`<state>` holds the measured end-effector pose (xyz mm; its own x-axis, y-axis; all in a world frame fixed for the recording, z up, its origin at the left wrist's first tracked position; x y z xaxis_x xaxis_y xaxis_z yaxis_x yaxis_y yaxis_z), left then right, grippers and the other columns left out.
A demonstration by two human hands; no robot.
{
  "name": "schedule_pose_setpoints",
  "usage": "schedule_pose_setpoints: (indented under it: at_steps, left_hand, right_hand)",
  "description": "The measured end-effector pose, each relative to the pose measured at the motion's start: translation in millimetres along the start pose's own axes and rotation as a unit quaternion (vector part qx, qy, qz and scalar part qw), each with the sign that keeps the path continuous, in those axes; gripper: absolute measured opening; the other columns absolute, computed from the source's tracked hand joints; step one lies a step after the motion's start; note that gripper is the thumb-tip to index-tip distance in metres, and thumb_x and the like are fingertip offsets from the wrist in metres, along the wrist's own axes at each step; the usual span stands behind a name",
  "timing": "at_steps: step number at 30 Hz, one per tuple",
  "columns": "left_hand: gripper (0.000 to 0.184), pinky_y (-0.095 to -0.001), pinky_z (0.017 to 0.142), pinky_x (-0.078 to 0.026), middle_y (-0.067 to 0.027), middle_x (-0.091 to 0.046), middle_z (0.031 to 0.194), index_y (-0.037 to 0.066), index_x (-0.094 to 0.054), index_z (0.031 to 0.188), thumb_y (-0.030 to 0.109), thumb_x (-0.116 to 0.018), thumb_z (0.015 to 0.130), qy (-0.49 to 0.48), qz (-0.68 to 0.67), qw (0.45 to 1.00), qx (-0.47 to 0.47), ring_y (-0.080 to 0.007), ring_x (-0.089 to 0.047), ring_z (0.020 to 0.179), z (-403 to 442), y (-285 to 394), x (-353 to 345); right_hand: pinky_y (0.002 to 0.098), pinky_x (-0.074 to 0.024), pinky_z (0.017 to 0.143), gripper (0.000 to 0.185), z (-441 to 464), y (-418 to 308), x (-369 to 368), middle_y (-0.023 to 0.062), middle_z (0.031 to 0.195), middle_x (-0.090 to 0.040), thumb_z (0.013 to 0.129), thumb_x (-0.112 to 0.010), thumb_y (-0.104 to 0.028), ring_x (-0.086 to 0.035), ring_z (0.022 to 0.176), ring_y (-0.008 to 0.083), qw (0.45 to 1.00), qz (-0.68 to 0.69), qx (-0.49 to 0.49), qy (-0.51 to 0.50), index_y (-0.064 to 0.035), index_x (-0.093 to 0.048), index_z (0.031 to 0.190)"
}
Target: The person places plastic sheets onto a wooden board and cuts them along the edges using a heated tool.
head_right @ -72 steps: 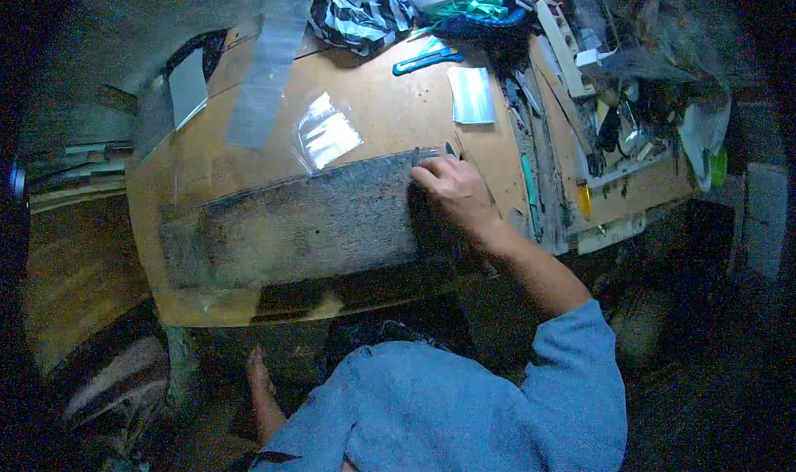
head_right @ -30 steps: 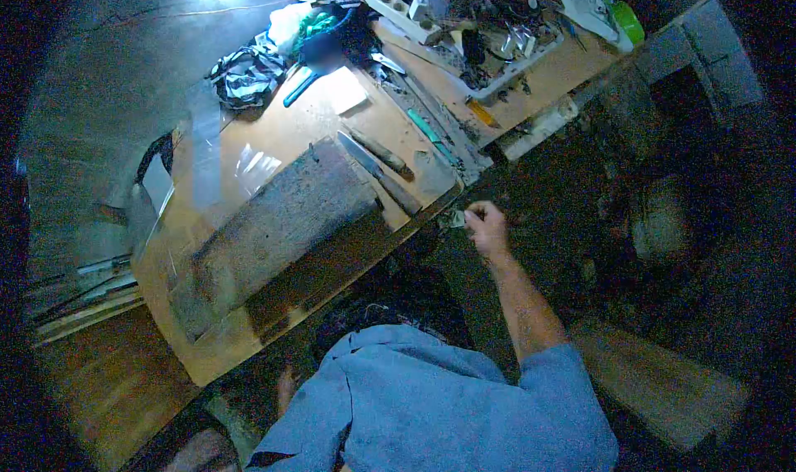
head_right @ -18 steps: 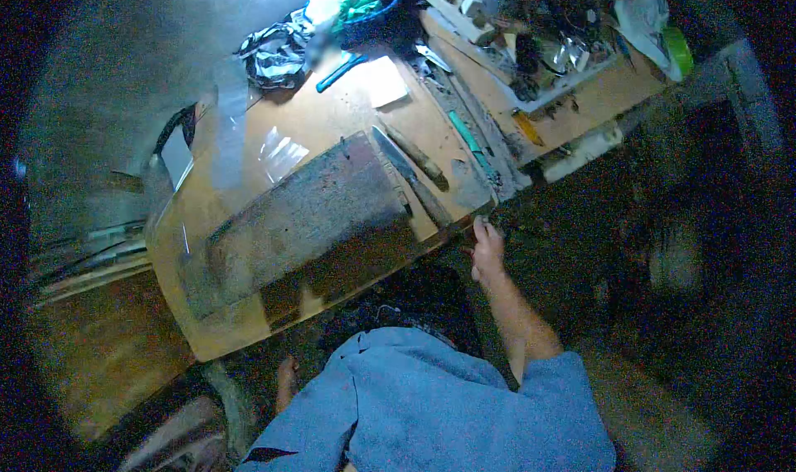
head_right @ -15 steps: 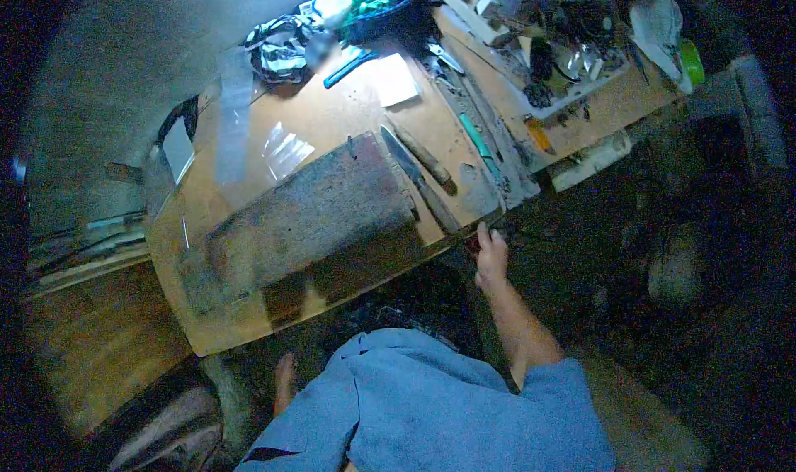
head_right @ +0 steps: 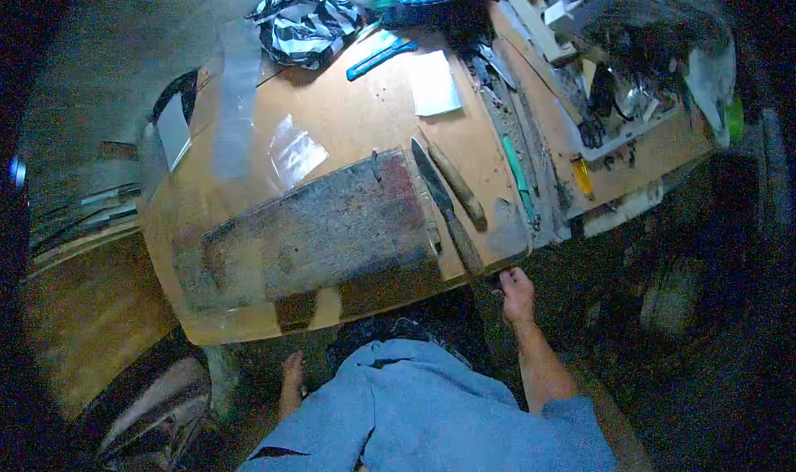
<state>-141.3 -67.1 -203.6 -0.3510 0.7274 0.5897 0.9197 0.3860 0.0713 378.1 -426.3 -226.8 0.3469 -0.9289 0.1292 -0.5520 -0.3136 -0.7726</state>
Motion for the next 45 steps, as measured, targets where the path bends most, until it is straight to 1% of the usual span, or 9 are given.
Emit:
schedule_pose_setpoints:
  at_steps: [14,22,24,27,30,35,41,44,45]
  left_hand:
    - [0.052,-0.0429,0.089,-0.045,-0.0222,-0.058,0.124,-0.001,-0.055,0.125,0.040,-0.053,0.093,-0.008,0.037,0.999,-0.016,-0.0356,-0.057,0.111,-31.5,36.7,-17.3]
    - [0.055,-0.0413,0.072,-0.052,-0.0192,-0.058,0.125,0.005,-0.052,0.132,0.044,-0.054,0.092,0.005,-0.028,0.998,0.054,-0.0353,-0.057,0.110,-44.6,45.4,-29.0]
    - [0.056,-0.0401,0.072,-0.051,-0.0188,-0.059,0.123,0.005,-0.052,0.131,0.044,-0.054,0.091,0.024,-0.002,0.997,0.068,-0.0340,-0.058,0.109,-58.4,58.3,-25.8]
    - [0.055,-0.0390,0.072,-0.050,-0.0181,-0.061,0.117,0.005,-0.054,0.129,0.044,-0.055,0.091,0.028,0.039,0.997,0.053,-0.0326,-0.059,0.106,-51.0,51.7,-22.5]
    - [0.051,-0.0400,0.074,-0.048,-0.0178,-0.064,0.108,0.003,-0.056,0.124,0.042,-0.054,0.091,0.008,0.041,0.999,0.009,-0.0321,-0.061,0.099,-30.3,34.1,-26.7]
    - [0.045,-0.0424,0.075,-0.046,-0.0188,-0.065,0.097,-0.002,-0.059,0.111,0.038,-0.053,0.091,-0.031,-0.086,0.995,-0.030,-0.0297,-0.063,0.086,7.5,13.9,-31.3]
    - [0.048,-0.0457,0.074,-0.048,-0.0206,-0.065,0.099,-0.004,-0.059,0.109,0.039,-0.056,0.088,0.000,0.111,0.992,-0.059,-0.0306,-0.066,0.087,28.8,7.0,-1.9]
    - [0.052,-0.0463,0.078,-0.049,-0.0234,-0.063,0.107,-0.005,-0.056,0.116,0.039,-0.056,0.088,-0.067,-0.001,0.995,-0.071,-0.0343,-0.065,0.091,53.7,-21.0,-11.4]
    - [0.054,-0.0467,0.080,-0.049,-0.0252,-0.062,0.110,-0.006,-0.055,0.119,0.038,-0.056,0.088,0.004,0.026,0.998,-0.049,-0.0358,-0.064,0.094,39.7,-12.6,-0.7]
  right_hand:
    - [0.0402,-0.0486,0.071,0.023,-37.0,253.8,49.9,0.0099,0.093,-0.060,0.088,-0.059,-0.022,-0.059,0.080,0.0252,0.951,-0.099,-0.290,-0.048,-0.0033,-0.059,0.101]
    - [0.0458,-0.0499,0.079,0.035,-38.9,333.1,56.7,0.0150,0.106,-0.061,0.084,-0.063,-0.022,-0.060,0.090,0.0310,0.904,0.085,-0.418,-0.032,-0.0011,-0.059,0.112]
    - [0.0472,-0.0502,0.081,0.038,-37.7,341.8,56.5,0.0162,0.109,-0.062,0.083,-0.064,-0.022,-0.060,0.093,0.0324,0.912,0.067,-0.402,-0.044,-0.0005,-0.059,0.114]
    - [0.0447,-0.0457,0.090,0.048,-35.2,327.3,70.0,0.0157,0.113,-0.060,0.081,-0.061,-0.035,-0.056,0.101,0.0304,0.956,-0.190,-0.213,-0.066,-0.0024,-0.057,0.116]
    - [0.0449,-0.0441,0.094,0.054,-34.9,327.2,63.4,0.0168,0.110,-0.060,0.079,-0.061,-0.036,-0.056,0.101,0.0317,0.881,-0.455,0.013,-0.127,-0.0012,-0.054,0.120]
    - [0.0477,-0.0435,0.092,0.045,-37.1,327.1,54.7,0.0221,0.107,-0.060,0.080,-0.055,-0.031,-0.056,0.101,0.0383,0.933,-0.303,-0.186,-0.050,0.0001,-0.059,0.113]
    - [0.0483,-0.0471,0.079,0.036,-41.0,260.2,19.6,0.0242,0.091,-0.062,0.083,-0.052,-0.029,-0.060,0.086,0.0401,0.871,-0.447,-0.163,-0.120,0.0019,-0.063,0.097]
    - [0.0486,-0.0488,0.073,0.035,-51.7,237.4,8.2,0.0252,0.083,-0.063,0.084,-0.050,-0.028,-0.062,0.078,0.0410,0.844,-0.494,-0.153,-0.138,0.0027,-0.065,0.090]
    - [0.0486,-0.0494,0.071,0.035,-54.4,231.3,1.1,0.0256,0.080,-0.063,0.085,-0.049,-0.028,-0.063,0.076,0.0413,0.838,-0.508,-0.137,-0.142,0.0030,-0.066,0.087]
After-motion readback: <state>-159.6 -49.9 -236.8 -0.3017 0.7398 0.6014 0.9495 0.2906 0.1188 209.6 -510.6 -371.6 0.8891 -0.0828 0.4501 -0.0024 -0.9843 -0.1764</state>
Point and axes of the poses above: each hand's wrist, its own z-axis towards the middle knuckle, its own x-axis out of the back of the hand, y = z × x, the point moved 7 cm from there along z, towards the middle knuckle
